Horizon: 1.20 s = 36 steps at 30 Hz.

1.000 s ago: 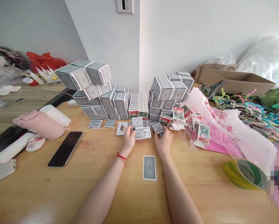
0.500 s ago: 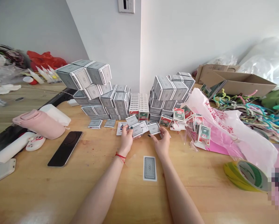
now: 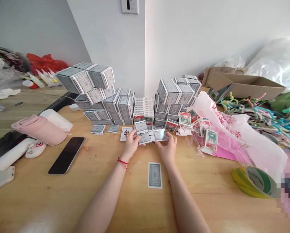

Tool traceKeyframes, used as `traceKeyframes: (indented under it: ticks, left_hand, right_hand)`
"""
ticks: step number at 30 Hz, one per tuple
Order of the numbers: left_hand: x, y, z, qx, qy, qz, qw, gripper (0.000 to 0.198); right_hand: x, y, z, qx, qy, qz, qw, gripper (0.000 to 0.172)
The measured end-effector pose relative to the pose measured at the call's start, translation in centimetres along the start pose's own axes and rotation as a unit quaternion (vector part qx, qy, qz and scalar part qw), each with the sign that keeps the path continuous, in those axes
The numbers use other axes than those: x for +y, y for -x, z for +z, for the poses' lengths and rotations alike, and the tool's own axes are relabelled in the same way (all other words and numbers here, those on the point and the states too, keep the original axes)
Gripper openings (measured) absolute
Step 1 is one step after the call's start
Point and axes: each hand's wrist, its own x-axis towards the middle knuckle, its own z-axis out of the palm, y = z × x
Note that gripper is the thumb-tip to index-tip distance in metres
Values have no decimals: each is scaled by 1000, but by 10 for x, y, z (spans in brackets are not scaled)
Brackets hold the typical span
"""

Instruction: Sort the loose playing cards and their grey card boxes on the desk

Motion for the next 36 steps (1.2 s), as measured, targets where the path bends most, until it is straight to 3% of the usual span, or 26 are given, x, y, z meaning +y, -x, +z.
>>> traceKeyframes:
  ticks: [8, 17, 23, 25, 30, 36]
  left_hand:
    - [2, -2, -9, -50, -32, 28, 998, 43]
    - [-3, -5, -9, -33, -68, 37, 996, 38]
    - [-8, -7, -12, 49, -171, 138, 974, 22]
    - [-8, -6, -11, 52, -179, 127, 974, 21]
    - [-9, -4, -7, -10, -129, 37, 991, 24]
    - [-12, -4, -5, -19, -98, 34, 994, 22]
  right_hand:
    - [-1, -2, -4, -49, 12, -16, 999, 70]
    - [-13, 0, -9, -172, 41, -35, 984, 68]
    - [-18, 5, -9, -225, 8, -32, 974, 65]
    - [-14, 6, -7, -244, -13, -17, 970, 65]
    - [-5, 10, -3, -262, -36, -8, 964, 63]
    - [-7, 10, -2, -262, -19, -37, 964, 62]
